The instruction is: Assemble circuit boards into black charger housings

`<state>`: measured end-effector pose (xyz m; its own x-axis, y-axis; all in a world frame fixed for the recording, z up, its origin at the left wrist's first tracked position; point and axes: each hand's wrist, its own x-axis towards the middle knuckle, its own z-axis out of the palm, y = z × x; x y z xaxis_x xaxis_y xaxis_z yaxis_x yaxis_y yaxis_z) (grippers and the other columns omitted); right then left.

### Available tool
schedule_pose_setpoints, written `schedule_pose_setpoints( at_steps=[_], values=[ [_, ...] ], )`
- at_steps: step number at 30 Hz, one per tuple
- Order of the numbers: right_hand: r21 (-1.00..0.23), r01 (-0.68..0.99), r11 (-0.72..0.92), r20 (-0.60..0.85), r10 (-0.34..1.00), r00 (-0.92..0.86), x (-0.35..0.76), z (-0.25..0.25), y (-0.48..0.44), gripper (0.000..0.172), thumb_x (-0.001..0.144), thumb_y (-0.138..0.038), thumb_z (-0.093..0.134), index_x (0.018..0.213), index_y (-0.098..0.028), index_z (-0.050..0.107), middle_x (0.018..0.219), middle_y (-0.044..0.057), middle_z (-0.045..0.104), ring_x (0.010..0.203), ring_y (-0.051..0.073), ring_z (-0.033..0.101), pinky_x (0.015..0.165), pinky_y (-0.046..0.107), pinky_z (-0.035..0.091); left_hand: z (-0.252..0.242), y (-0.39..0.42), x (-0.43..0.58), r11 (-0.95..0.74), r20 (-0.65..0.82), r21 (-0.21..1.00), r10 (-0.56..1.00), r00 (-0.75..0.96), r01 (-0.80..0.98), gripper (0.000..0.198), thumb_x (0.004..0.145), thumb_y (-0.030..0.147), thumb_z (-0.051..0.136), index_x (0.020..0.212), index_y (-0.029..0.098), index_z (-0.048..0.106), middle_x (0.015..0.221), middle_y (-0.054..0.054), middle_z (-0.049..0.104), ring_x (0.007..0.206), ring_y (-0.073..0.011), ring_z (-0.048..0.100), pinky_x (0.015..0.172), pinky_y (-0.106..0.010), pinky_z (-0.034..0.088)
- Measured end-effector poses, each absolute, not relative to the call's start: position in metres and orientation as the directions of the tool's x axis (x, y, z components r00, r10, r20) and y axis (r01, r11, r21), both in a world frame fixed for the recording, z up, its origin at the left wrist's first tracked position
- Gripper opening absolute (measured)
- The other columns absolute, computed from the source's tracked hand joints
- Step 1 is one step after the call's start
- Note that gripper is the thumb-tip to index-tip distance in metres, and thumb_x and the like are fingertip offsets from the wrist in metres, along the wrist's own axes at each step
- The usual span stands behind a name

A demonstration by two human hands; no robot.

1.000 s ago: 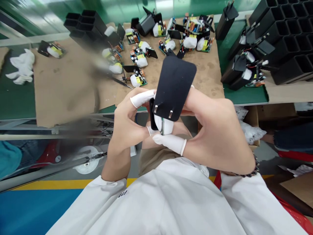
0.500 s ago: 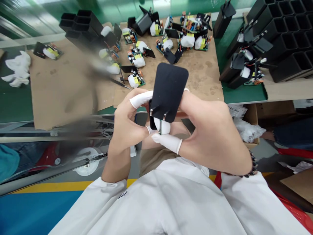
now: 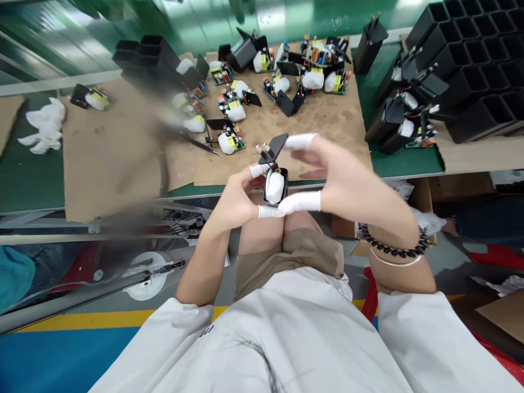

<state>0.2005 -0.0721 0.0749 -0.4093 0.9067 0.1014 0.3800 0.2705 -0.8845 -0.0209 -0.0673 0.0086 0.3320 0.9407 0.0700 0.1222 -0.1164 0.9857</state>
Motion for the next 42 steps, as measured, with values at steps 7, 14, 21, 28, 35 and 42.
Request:
schedule_pose_setpoints(
  at_steps=[7,14,21,28,35,42],
  values=[
    [-0.988,0.080,0.131,0.075,0.866,-0.494,0.221,0.069,-0.045,0.027,0.073,-0.033,0.094,0.095,-0.027,0.081,0.106,0.002,0.083,0.107,0.025,0.080,0.099,0.040,0.067,0.013,-0.055,-0.028,0.259,-0.133,0.963,0.684,0.718,-0.069,0.073,0.032,0.023,0.106,0.098,0.015,0.077,0.101,-0.007,0.079,0.099,-0.0294,0.075,0.094,-0.040,0.060],
    [-0.967,0.174,0.188,0.167,0.977,-0.132,0.207,0.067,-0.055,0.015,0.073,-0.030,0.092,0.084,-0.026,0.083,0.093,0.000,0.085,0.091,0.026,0.082,0.084,0.041,0.069,0.014,-0.061,0.000,-0.061,0.028,0.991,0.966,0.259,0.120,0.068,0.049,0.015,0.096,0.115,0.016,0.077,0.099,-0.003,0.073,0.078,-0.0158,0.064,0.074,-0.028,0.055],
    [-0.486,0.835,0.259,0.478,0.878,0.006,0.185,0.055,-0.062,0.013,0.088,-0.022,0.068,0.078,-0.022,0.076,0.099,0.009,0.083,0.091,0.029,0.076,0.083,0.043,0.060,-0.010,-0.048,0.049,-0.173,0.214,0.890,0.976,-0.052,0.422,0.063,0.065,0.008,0.082,0.125,0.018,0.071,0.104,-0.003,0.066,0.082,-0.0163,0.065,0.077,-0.028,0.055],
    [-0.479,0.853,0.206,0.456,0.889,0.042,0.166,0.025,-0.063,0.009,0.092,-0.027,0.067,0.086,-0.021,0.071,0.105,0.011,0.077,0.099,0.029,0.072,0.086,0.044,0.059,-0.015,-0.053,0.050,-0.128,0.189,0.838,0.980,-0.063,0.530,0.064,0.074,0.007,0.073,0.137,0.018,0.064,0.106,-0.006,0.066,0.082,-0.0191,0.065,0.076,-0.031,0.055],
    [-0.747,0.594,0.297,0.394,0.918,0.037,0.183,0.010,-0.065,0.025,0.084,-0.028,0.078,0.109,-0.025,0.075,0.115,0.008,0.082,0.108,0.030,0.078,0.099,0.049,0.063,0.003,-0.095,-0.021,-0.193,0.216,0.781,0.976,0.034,0.594,0.058,0.088,0.021,0.075,0.144,0.024,0.061,0.130,-0.010,0.067,0.118,-0.0263,0.066,0.107,-0.042,0.053],
    [-0.734,0.589,0.337,0.447,0.893,0.047,0.183,0.015,-0.060,0.021,0.082,-0.028,0.081,0.102,-0.028,0.078,0.106,0.008,0.083,0.102,0.034,0.079,0.098,0.055,0.064,-0.002,-0.119,-0.051,-0.103,0.258,0.792,0.950,-0.178,0.601,0.040,0.092,0.023,0.070,0.132,0.026,0.069,0.117,-0.006,0.070,0.097,-0.0195,0.067,0.091,-0.034,0.058]
  ],
)
